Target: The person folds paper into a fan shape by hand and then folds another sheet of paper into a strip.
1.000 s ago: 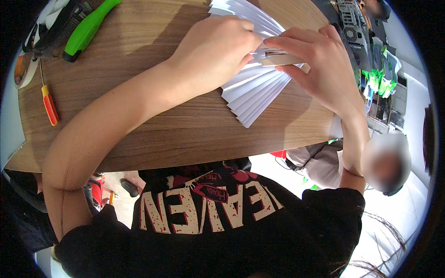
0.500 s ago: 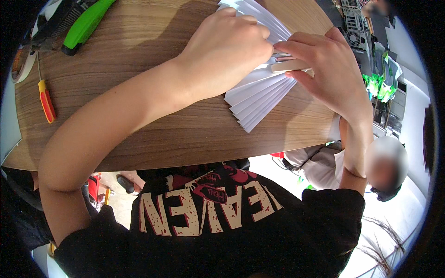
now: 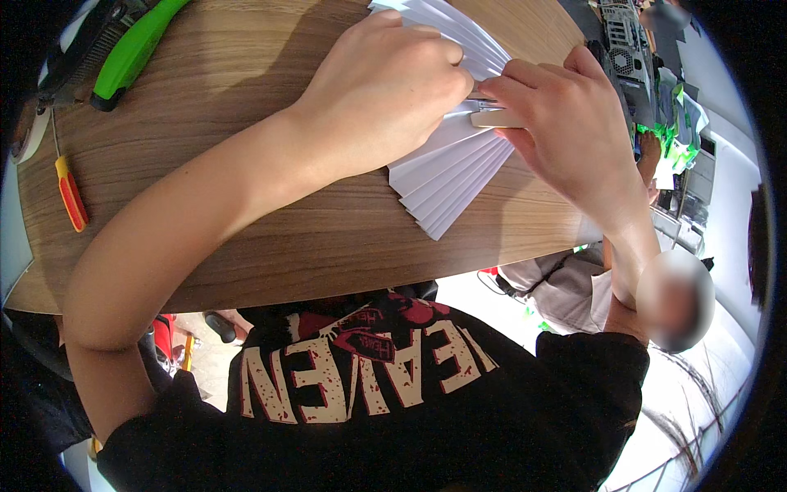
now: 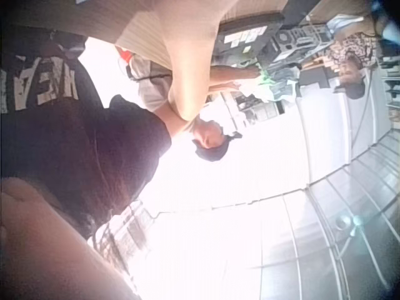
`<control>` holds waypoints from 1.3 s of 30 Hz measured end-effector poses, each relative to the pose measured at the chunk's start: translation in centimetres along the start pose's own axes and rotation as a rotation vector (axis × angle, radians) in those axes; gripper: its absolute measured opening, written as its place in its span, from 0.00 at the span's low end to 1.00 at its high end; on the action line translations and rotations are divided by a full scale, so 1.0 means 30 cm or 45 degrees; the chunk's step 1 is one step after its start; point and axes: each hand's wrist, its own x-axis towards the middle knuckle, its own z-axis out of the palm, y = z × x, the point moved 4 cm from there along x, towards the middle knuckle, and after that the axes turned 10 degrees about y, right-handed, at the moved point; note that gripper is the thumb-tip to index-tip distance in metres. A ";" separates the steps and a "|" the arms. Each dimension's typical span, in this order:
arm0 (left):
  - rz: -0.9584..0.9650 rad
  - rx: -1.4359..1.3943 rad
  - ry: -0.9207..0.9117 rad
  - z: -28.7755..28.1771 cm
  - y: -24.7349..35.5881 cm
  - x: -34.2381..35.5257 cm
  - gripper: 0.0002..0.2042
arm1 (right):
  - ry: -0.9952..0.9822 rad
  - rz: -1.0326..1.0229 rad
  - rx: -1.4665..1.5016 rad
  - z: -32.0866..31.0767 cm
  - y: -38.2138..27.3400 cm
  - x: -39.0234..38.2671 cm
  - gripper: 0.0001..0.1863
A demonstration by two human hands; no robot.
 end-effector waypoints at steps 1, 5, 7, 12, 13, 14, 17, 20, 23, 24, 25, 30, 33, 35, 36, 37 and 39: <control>0.010 -0.010 0.013 0.001 -0.001 0.002 0.04 | 0.024 -0.027 0.015 0.003 0.006 -0.001 0.19; 0.029 -0.014 0.043 0.004 -0.005 0.003 0.04 | -0.024 -0.007 0.041 0.006 0.010 0.009 0.19; 0.031 -0.021 0.056 0.006 -0.006 0.003 0.04 | -0.011 -0.010 0.032 0.013 0.005 0.014 0.19; 0.026 -0.047 0.037 0.005 -0.014 0.003 0.04 | -0.019 0.016 -0.024 0.018 0.002 0.014 0.17; 0.023 -0.037 0.037 0.004 -0.013 0.003 0.04 | -0.033 0.005 -0.029 0.021 0.006 0.013 0.16; 0.020 -0.028 0.037 0.004 -0.013 0.003 0.04 | -0.046 -0.006 -0.033 0.023 0.007 0.010 0.16; 0.014 -0.051 0.045 0.003 -0.008 0.004 0.05 | -0.006 0.021 -0.034 0.024 -0.003 -0.005 0.16; -0.007 -0.026 0.019 0.005 -0.004 0.005 0.04 | -0.040 0.100 -0.143 0.014 -0.023 -0.009 0.16; 0.011 -0.001 0.030 -0.002 0.010 0.004 0.04 | 0.100 0.102 -0.049 -0.018 -0.024 -0.028 0.19; 0.016 -0.005 0.036 -0.004 0.014 0.005 0.04 | 0.097 0.105 -0.057 -0.034 -0.017 -0.041 0.19; 0.007 -0.003 0.000 -0.003 0.014 0.007 0.04 | 0.063 0.140 -0.025 -0.054 0.001 -0.056 0.21; 0.110 0.113 -0.151 -0.035 0.016 0.017 0.02 | 0.006 0.267 0.209 -0.105 0.066 -0.158 0.25; 0.132 0.220 -0.229 -0.069 0.035 0.042 0.05 | 0.033 0.377 0.247 -0.082 0.065 -0.228 0.25; 0.114 0.308 -0.280 -0.089 0.047 0.046 0.05 | 0.146 0.479 0.345 -0.063 0.069 -0.262 0.22; 0.114 0.338 -0.300 -0.093 0.054 0.044 0.06 | 0.156 0.496 0.350 -0.058 0.068 -0.274 0.22; 0.101 0.414 -0.263 -0.102 0.060 0.045 0.05 | 0.175 0.515 0.332 -0.056 0.064 -0.282 0.21; 0.065 0.510 -0.260 -0.121 0.086 0.049 0.04 | 0.203 0.560 0.321 -0.048 0.065 -0.307 0.20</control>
